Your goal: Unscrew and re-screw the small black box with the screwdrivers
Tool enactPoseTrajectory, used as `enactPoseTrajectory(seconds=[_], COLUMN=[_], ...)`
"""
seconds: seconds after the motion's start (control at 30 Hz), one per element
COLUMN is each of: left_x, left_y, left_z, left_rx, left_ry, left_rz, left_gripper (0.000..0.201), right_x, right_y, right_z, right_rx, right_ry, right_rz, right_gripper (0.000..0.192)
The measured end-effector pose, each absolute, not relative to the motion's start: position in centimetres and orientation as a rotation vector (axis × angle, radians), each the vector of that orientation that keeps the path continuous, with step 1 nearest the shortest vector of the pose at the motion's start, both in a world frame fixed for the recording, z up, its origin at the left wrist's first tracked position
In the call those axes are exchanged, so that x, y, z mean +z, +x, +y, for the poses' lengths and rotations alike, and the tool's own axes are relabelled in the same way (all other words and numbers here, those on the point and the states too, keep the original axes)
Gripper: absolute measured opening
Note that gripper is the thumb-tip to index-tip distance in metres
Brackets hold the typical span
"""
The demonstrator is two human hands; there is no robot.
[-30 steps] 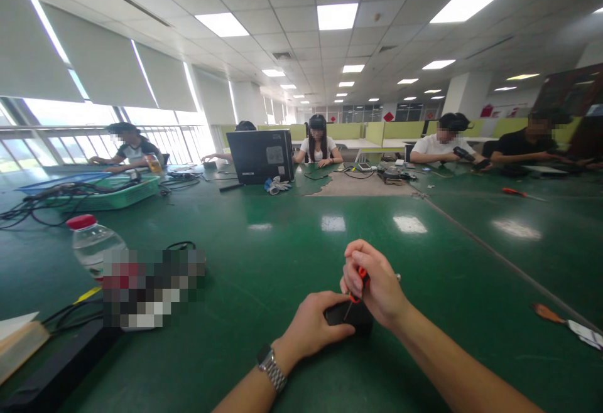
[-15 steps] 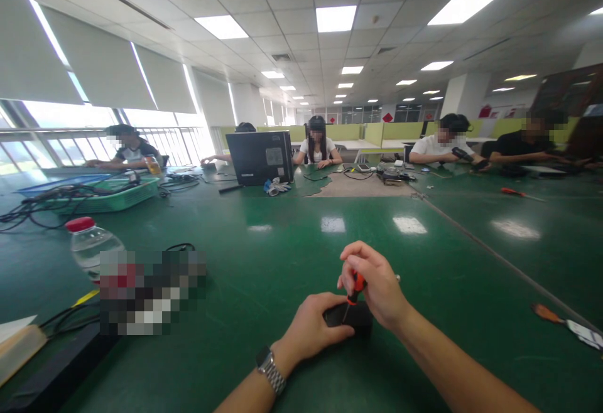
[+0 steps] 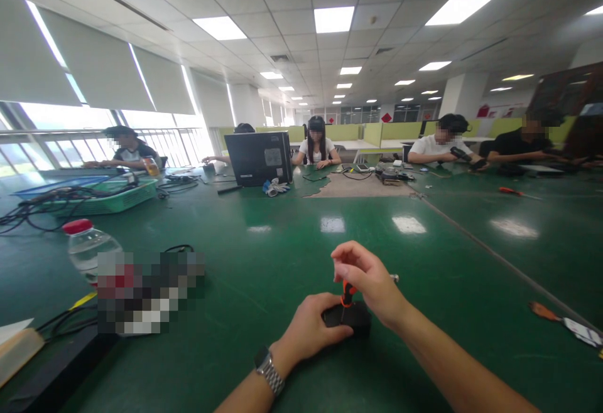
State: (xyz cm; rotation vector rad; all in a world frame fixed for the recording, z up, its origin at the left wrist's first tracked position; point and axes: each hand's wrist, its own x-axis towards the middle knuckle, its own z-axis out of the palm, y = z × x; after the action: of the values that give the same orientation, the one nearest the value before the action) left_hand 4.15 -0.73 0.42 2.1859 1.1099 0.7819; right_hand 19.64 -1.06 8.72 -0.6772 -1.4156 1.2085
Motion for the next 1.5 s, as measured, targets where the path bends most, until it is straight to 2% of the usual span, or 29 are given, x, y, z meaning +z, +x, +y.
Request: enactPoseTrajectory(seconds=[0.23, 0.4, 0.53, 0.7, 0.87, 1.03, 1.13, 1.3, 1.43, 1.5], left_x=[0.4, 0.5, 0.6, 0.7, 0.8, 0.7, 0.5, 0.1, 0.1, 0.0], left_y=[4.1, 4.1, 4.1, 4.1, 4.2, 4.2, 4.1, 4.0, 3.6, 3.3], left_z=[-0.8, -0.8, -0.8, -0.9, -0.9, -0.9, -0.9, -0.8, -0.3, -0.1], left_rx=[0.778, 0.769, 0.774, 0.765, 0.793, 0.758, 0.754, 0.812, 0.845, 0.865], left_ry=[2.183, 2.185, 2.183, 2.192, 2.178, 2.194, 2.21, 2.206, 2.187, 2.176], left_rz=[1.111, 1.11, 1.095, 1.121, 1.082, 1.105, 1.138, 1.27, 1.395, 1.446], left_gripper=[0.039, 0.036, 0.042, 0.038, 0.042, 0.043, 0.045, 0.047, 0.041, 0.041], right_x=[8.8, 9.0, 9.1, 9.0, 8.7, 9.7, 10.4, 8.4, 4.5, 3.0], right_y=[19.7, 19.7, 19.9, 19.9, 20.0, 21.0, 23.0, 27.5, 29.4, 29.6], right_z=[-0.9, -1.0, -0.8, -0.7, -0.8, -0.6, 0.5, 4.3, 6.7, 7.3], right_rx=[1.282, 1.097, 1.287, 1.242, 1.478, 1.444, 1.276, 0.436, 0.296, 0.321], right_ry=[-0.647, -0.751, -0.728, -0.747, -0.603, -0.574, -0.749, -1.436, -1.96, -2.047], right_rz=[-1.36, -1.389, -1.335, -1.304, -1.306, -1.273, -1.383, -1.933, -2.146, -2.191], right_gripper=[0.01, 0.011, 0.008, 0.022, 0.011, 0.014, 0.018, 0.024, 0.038, 0.035])
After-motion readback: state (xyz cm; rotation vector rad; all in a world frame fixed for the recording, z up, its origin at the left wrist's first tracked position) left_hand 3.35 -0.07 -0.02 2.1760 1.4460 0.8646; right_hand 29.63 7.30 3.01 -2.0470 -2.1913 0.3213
